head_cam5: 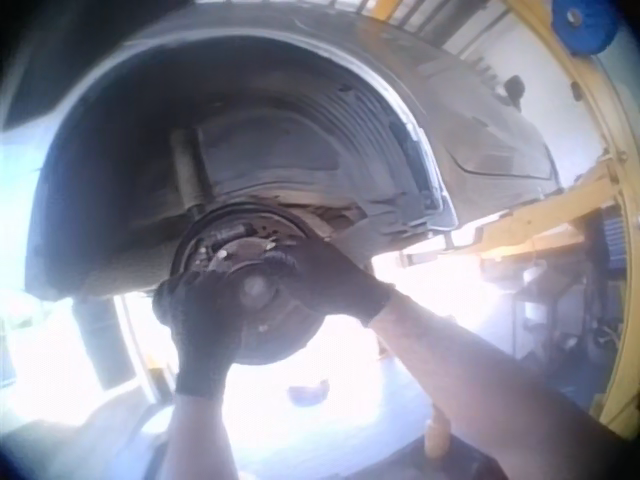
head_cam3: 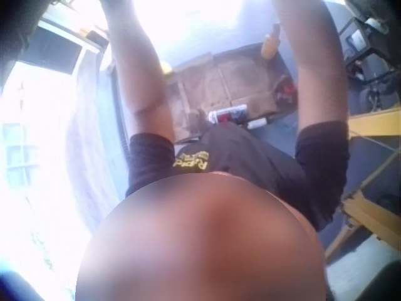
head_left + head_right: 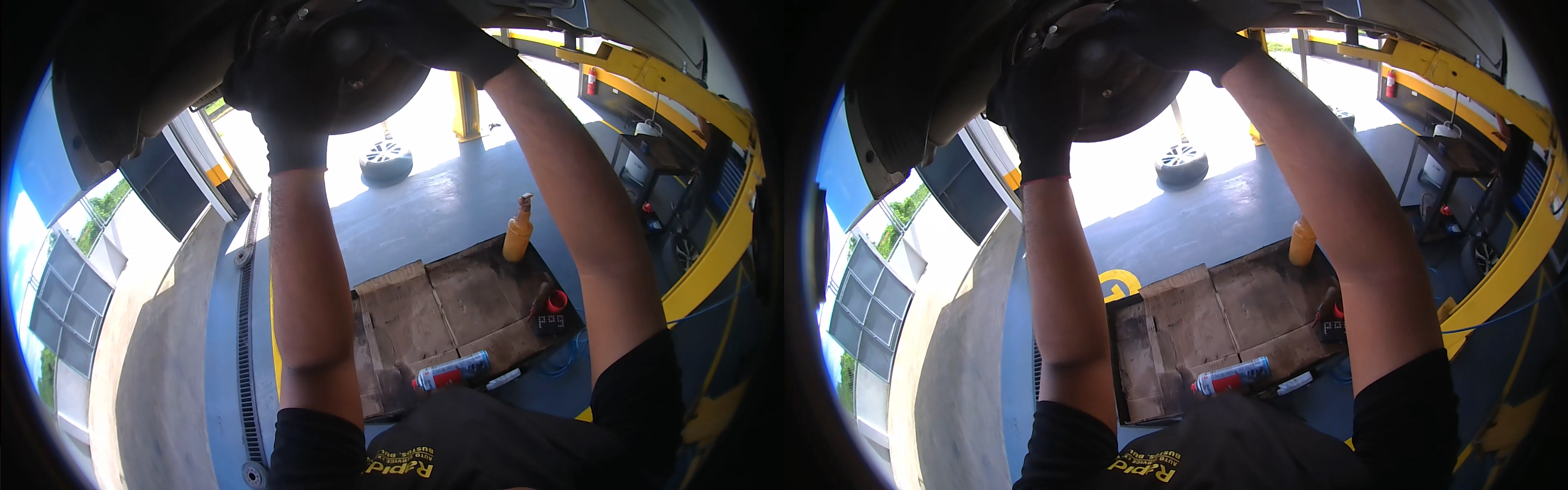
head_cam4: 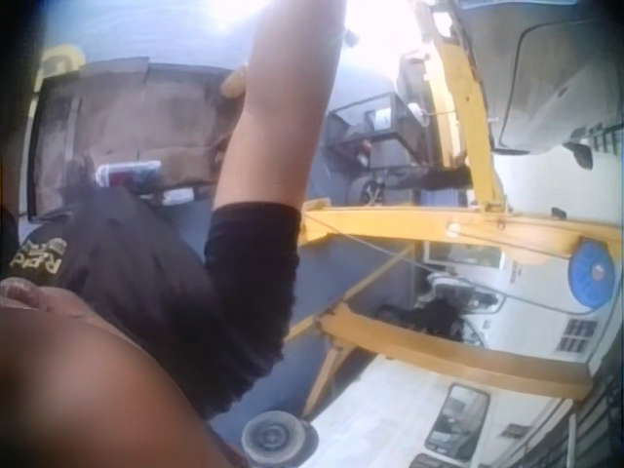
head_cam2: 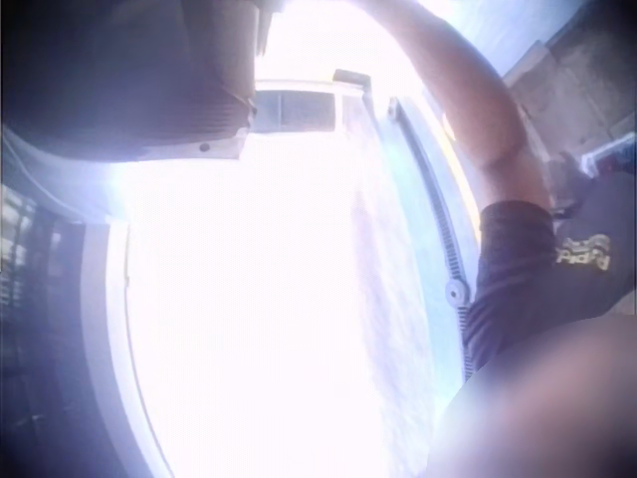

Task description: The person works on a car's brake assembly while it is raised on a lift, handling the brake rotor and caliper with gloved hands. The person then moves around the garage, picks up a spray can, and opens several drawers in a tool chest.

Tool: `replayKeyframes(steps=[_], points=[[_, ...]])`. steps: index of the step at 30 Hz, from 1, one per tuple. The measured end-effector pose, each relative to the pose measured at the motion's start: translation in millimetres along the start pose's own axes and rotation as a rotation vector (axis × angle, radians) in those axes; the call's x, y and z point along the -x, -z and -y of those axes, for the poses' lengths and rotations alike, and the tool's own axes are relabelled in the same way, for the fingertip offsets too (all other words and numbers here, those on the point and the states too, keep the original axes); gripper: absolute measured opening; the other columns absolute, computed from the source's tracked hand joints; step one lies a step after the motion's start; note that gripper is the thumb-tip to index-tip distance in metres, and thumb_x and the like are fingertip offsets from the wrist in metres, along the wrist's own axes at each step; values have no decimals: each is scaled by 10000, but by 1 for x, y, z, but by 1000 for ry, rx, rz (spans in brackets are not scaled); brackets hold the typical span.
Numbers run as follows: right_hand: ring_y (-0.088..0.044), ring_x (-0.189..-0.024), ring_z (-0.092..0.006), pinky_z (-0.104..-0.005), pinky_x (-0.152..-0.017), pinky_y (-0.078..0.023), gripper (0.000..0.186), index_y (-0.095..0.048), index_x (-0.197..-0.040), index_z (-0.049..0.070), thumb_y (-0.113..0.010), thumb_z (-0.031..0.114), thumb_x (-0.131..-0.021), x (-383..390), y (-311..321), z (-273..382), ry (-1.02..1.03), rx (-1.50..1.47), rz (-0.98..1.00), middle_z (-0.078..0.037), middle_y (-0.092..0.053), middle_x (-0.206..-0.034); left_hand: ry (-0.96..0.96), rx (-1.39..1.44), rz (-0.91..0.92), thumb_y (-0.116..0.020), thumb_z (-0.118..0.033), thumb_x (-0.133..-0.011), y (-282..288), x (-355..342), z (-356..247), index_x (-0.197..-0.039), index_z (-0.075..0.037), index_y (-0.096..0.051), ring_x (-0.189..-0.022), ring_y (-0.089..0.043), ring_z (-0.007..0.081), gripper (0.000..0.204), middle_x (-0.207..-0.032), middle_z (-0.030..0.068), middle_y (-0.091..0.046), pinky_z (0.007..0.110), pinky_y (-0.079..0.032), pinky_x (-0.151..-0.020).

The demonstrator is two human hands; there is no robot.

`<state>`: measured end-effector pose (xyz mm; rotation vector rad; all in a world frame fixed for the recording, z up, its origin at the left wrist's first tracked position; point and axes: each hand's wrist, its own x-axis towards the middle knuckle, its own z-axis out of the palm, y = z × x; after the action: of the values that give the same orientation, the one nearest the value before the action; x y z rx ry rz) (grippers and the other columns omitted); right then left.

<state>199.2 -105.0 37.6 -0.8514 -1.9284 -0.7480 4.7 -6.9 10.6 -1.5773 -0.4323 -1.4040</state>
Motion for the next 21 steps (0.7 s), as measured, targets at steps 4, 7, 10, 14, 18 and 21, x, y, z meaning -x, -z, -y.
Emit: replayKeyframes(steps=[4, 7, 10, 14, 18, 21], points=[[-708, -1157, -353, -452, -1033, -534, 371, -699, -1308, 41, -606, 255, -1018, 10, -4, 11, -176, -11, -102, -213, -733, -1252, 211, 183, -12, -793, -390, -796, 10, -8, -10, -1036, -203, -814, -958, -742, 301, 305, -1076, 108, -779, 452, -534, -903], [-738, -1041, -367, -459, -954, -563, 350, -711, -1229, 4, -635, 252, -994, 15, -3, 16, -173, 231, -43, -226, -753, -1161, 259, 61, -86, -776, -404, -813, 19, -14, -18, -999, -226, -825, -952, -748, 284, 262, -991, 90, -798, 444, -526, -910], [-745, -989, -368, -457, -925, -568, 381, -715, -1218, 2, -654, 293, -979, 13, 0, 16, -204, 301, -24, -203, -770, -1095, 321, 195, 68, -801, -468, -763, 29, -24, -19, -1007, -250, -827, -1067, -704, 286, 329, -1063, 75, -781, 466, -501, -949], [-721, -1080, -321, -442, -946, -556, 464, -702, -1270, 27, -630, 392, -991, 3, 0, 12, -160, 444, 28, -194, -744, -1164, 358, 269, 110, -829, -545, -700, 38, -25, -26, -1015, -268, -827, -1190, -645, 285, 420, -1154, 60, -750, 488, -473, -988], [-609, -1289, -274, -461, -1093, -473, 451, -683, -1347, 94, -562, 396, -1033, -5, 0, 9, 103, 683, -155, -158, -683, -1315, 287, 37, -180, -830, -560, -682, 36, -18, -34, -985, -231, -816, -1155, -626, 282, 447, -1138, 69, -717, 488, -467, -968], [-535, -1373, -276, -479, -1179, -400, 431, -671, -1388, 139, -547, 370, -1046, -10, 5, 8, 62, 612, -22, -134, -649, -1381, 340, -12, -168, -831, -565, -660, 30, -19, -35, -948, -185, -800, -1076, -635, 293, 478, -1075, 87, -703, 489, -472, -940]])
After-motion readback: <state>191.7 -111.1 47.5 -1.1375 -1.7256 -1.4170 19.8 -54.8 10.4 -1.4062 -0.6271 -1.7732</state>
